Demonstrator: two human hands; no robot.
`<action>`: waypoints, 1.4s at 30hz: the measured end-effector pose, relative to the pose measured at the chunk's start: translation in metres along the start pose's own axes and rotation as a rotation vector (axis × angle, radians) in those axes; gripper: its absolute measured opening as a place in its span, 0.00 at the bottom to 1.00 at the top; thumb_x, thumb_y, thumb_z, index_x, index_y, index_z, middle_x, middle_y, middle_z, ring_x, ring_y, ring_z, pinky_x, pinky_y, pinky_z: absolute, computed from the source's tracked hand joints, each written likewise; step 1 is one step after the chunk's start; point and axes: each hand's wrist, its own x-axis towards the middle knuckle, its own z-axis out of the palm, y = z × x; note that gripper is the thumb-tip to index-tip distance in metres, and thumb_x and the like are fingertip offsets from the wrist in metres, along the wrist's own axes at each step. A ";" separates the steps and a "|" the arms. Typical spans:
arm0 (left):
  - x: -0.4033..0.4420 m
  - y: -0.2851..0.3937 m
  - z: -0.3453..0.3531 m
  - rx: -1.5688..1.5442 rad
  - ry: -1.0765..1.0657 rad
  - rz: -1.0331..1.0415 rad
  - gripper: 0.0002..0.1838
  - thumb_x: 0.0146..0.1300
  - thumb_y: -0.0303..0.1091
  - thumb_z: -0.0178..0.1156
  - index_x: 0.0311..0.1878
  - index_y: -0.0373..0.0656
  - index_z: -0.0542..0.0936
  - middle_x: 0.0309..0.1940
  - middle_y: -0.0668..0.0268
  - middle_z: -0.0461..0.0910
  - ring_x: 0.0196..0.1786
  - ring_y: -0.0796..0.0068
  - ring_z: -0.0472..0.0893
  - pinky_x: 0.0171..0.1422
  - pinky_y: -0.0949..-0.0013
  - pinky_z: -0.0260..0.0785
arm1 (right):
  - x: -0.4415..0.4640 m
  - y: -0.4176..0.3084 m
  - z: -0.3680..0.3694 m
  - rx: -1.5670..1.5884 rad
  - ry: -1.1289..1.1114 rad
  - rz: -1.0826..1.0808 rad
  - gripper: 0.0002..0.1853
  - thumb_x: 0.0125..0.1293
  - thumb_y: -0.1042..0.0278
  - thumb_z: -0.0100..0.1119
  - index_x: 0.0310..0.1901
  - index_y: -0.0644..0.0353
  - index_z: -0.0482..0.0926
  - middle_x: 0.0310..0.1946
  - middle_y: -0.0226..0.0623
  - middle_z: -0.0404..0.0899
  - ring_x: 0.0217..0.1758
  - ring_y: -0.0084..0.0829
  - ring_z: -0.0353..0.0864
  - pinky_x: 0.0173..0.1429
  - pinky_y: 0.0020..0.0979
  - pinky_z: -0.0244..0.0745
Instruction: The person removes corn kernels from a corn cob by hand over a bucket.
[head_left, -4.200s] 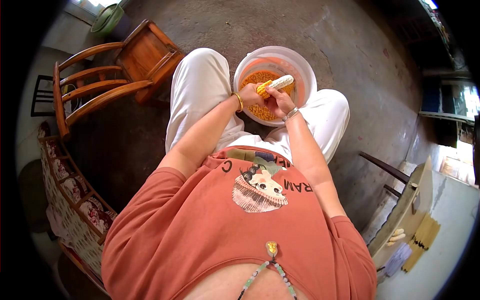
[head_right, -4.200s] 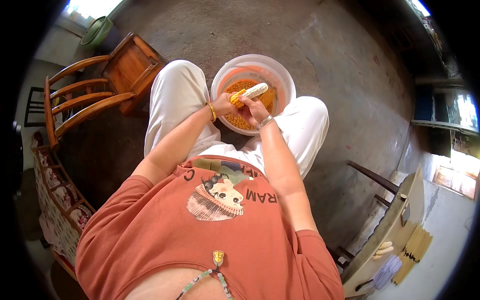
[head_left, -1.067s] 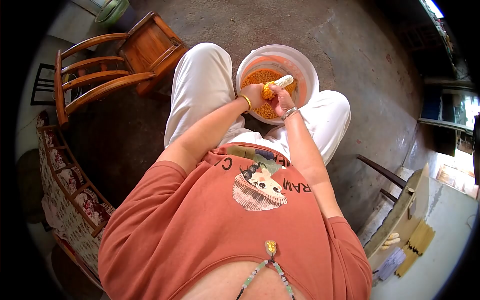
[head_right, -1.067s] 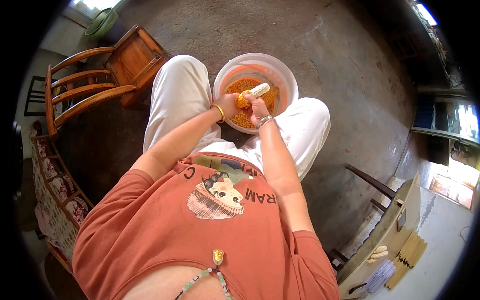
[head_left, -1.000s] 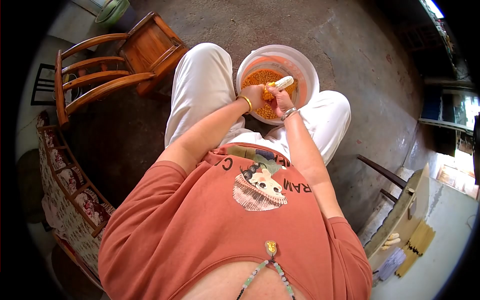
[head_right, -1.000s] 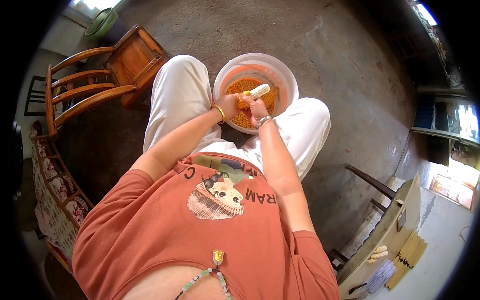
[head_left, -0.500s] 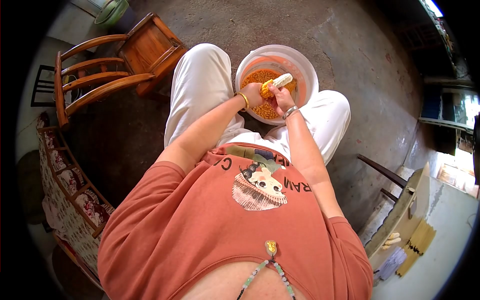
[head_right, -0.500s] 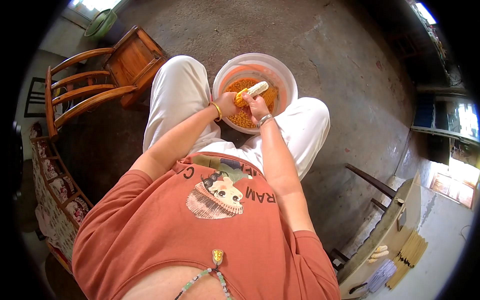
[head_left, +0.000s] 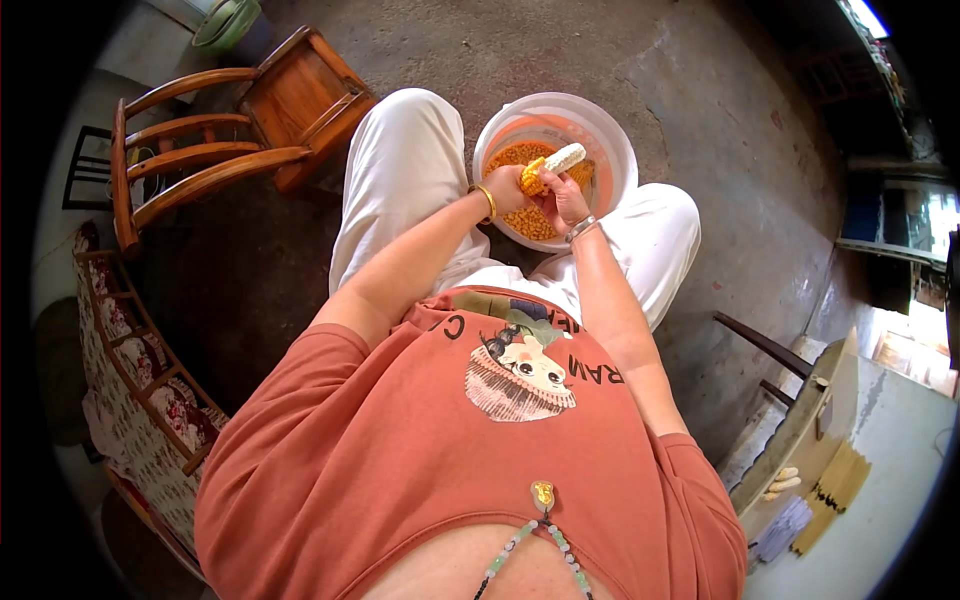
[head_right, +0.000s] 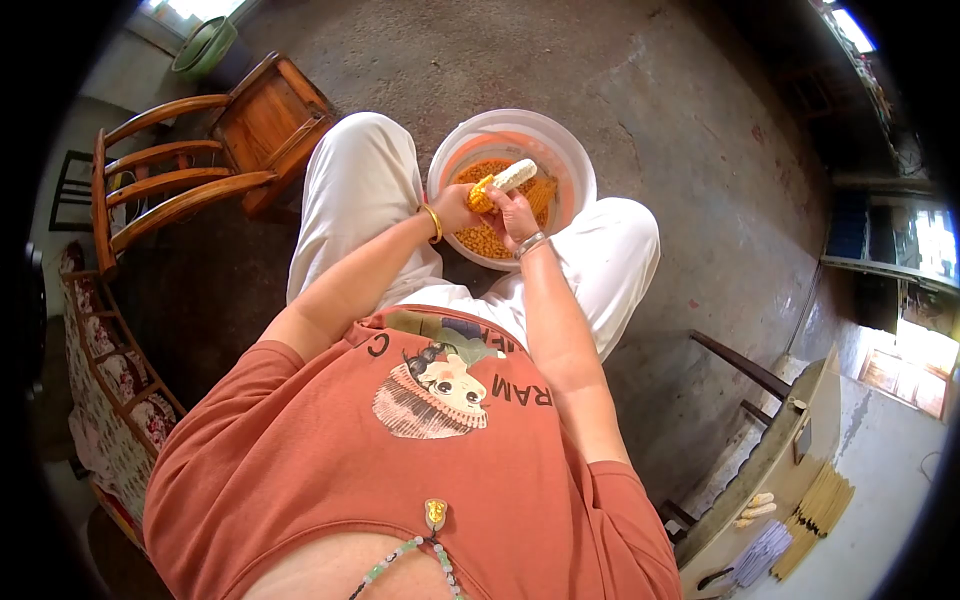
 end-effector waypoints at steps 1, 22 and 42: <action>-0.004 0.006 0.000 0.075 0.019 0.016 0.17 0.41 0.32 0.67 0.38 0.41 0.79 0.35 0.54 0.81 0.39 0.59 0.81 0.46 0.64 0.72 | 0.002 0.004 -0.001 -0.021 0.009 -0.012 0.20 0.62 0.63 0.61 0.52 0.59 0.69 0.44 0.32 0.74 0.46 0.26 0.75 0.49 0.31 0.78; -0.011 0.024 0.000 0.400 0.007 -0.079 0.23 0.45 0.41 0.68 0.44 0.42 0.75 0.36 0.54 0.81 0.40 0.56 0.80 0.46 0.63 0.71 | 0.014 0.010 -0.017 -0.043 0.125 0.053 0.18 0.56 0.60 0.62 0.47 0.55 0.73 0.38 0.30 0.75 0.43 0.26 0.73 0.46 0.29 0.71; -0.003 0.015 0.001 0.302 -0.083 -0.053 0.21 0.43 0.38 0.67 0.43 0.43 0.76 0.35 0.54 0.81 0.42 0.56 0.80 0.47 0.63 0.71 | 0.013 0.009 -0.015 -0.078 0.066 -0.002 0.22 0.59 0.54 0.63 0.47 0.60 0.72 0.40 0.33 0.77 0.44 0.26 0.76 0.49 0.31 0.74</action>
